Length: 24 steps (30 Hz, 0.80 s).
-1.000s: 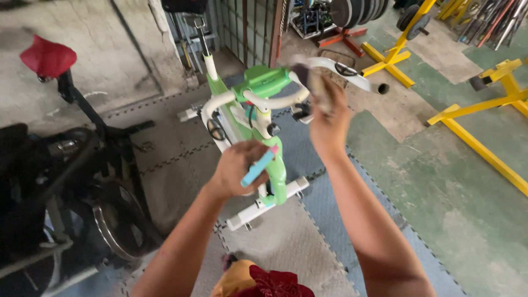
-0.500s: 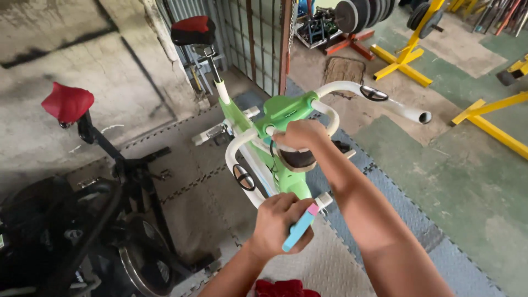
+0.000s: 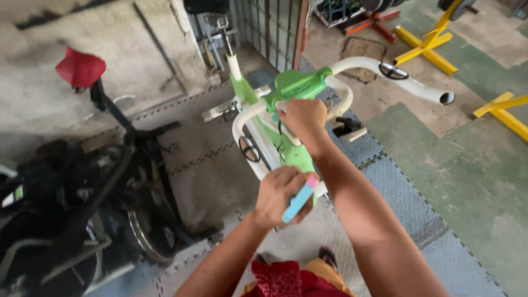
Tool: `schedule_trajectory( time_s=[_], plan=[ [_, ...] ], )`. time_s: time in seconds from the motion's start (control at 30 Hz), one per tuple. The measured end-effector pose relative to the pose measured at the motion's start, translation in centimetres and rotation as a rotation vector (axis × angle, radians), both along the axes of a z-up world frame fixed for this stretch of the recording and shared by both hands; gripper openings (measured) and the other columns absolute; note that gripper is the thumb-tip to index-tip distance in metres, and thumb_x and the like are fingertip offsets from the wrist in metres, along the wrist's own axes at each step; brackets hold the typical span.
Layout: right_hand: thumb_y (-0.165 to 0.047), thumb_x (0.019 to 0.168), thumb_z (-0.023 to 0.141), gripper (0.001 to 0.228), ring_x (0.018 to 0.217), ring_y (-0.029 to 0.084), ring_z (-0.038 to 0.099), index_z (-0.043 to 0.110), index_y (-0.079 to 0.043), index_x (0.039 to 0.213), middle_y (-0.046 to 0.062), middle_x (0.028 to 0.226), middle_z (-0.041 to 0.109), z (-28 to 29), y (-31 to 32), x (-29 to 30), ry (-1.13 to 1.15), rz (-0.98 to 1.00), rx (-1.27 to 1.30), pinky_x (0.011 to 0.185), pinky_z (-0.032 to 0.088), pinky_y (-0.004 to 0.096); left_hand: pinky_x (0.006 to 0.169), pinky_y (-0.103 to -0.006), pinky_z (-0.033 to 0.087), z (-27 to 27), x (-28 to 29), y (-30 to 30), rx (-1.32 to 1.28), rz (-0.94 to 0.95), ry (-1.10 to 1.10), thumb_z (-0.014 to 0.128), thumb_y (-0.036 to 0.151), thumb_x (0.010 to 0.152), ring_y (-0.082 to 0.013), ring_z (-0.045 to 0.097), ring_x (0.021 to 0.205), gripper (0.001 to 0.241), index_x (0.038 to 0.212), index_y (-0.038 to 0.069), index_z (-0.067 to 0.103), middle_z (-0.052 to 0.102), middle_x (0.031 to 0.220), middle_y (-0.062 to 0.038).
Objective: Cleaning various gym equipment including elliptical machines and stationary bikes using a spray bottle and cloth.
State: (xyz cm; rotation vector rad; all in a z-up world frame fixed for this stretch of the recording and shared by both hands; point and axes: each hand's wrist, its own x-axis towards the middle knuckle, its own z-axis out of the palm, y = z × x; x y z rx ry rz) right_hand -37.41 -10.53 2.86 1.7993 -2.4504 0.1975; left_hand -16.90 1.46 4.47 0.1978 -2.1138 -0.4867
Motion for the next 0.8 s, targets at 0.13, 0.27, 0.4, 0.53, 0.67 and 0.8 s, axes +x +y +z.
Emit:
schedule_trajectory(
  time_s=[0.13, 0.27, 0.4, 0.53, 0.67, 0.8],
  plan=[
    [-0.054, 0.084, 0.073, 0.044, 0.069, 0.033, 0.072, 0.074, -0.01, 0.081, 0.013, 0.073, 0.073, -1.7, 0.9, -0.1, 0.157, 0.101, -0.176, 0.066, 0.053, 0.046, 0.076, -0.0458, 0.054, -1.0, -0.4, 0.9, 0.027, 0.077, 0.021, 0.074, 0.016, 0.079, -0.0364, 0.065, 0.085, 0.043, 0.119, 0.007, 0.062, 0.063, 0.098, -0.014],
    [-0.055, 0.079, 0.075, 0.044, 0.071, 0.029, 0.072, 0.072, -0.011, 0.086, 0.008, 0.075, 0.072, -1.5, 1.6, -0.7, 0.276, 0.183, -0.336, 0.065, 0.052, 0.044, 0.09, -0.0482, 0.053, -0.6, -0.7, 1.9, 0.07, 0.157, -0.012, 0.072, 0.015, 0.079, -0.039, 0.066, 0.098, 0.041, 0.118, 0.008, 0.064, 0.068, 0.106, -0.014],
    [-0.059, 0.086, 0.071, 0.052, 0.088, 0.032, 0.073, 0.072, -0.009, 0.1, 0.013, 0.092, 0.076, 1.5, 3.0, -2.2, 0.083, 0.211, -0.033, 0.073, 0.054, 0.047, 0.093, -0.0469, 0.052, 0.8, -1.4, 3.3, 0.22, 0.208, -0.068, 0.071, 0.014, 0.076, -0.0399, 0.064, 0.101, 0.037, 0.113, 0.01, 0.068, 0.066, 0.107, -0.017],
    [-0.059, 0.092, 0.068, 0.054, 0.1, 0.035, 0.071, 0.071, -0.009, 0.113, 0.017, 0.107, 0.074, 3.1, 3.3, -6.7, -0.108, 0.322, 0.118, 0.08, 0.055, 0.05, 0.095, -0.0465, 0.051, -0.2, -2.9, 4.7, 0.243, 0.304, -0.084, 0.07, 0.013, 0.075, -0.0379, 0.066, 0.102, 0.037, 0.112, 0.011, 0.069, 0.068, 0.1, -0.012],
    [-0.059, 0.094, 0.062, 0.051, 0.107, 0.035, 0.068, 0.069, -0.017, 0.123, 0.013, 0.115, 0.073, 4.2, 3.8, -10.6, -0.213, 0.494, 0.17, 0.091, 0.048, 0.053, 0.096, -0.0466, 0.049, -0.1, -4.2, 5.5, 0.141, 0.435, -0.037, 0.069, 0.01, 0.077, -0.0393, 0.061, 0.104, 0.036, 0.113, 0.01, 0.067, 0.065, 0.107, -0.017],
    [-0.053, 0.099, 0.055, 0.042, 0.115, 0.032, 0.065, 0.069, -0.023, 0.126, 0.008, 0.117, 0.074, 4.1, 5.0, -14.0, -0.306, 0.536, 0.12, 0.108, 0.036, 0.053, 0.099, -0.0454, 0.049, 0.0, -5.5, 6.1, 0.108, 0.482, 0.033, 0.067, 0.006, 0.08, -0.0359, 0.063, 0.104, 0.033, 0.113, 0.008, 0.064, 0.068, 0.109, -0.011]
  ],
)
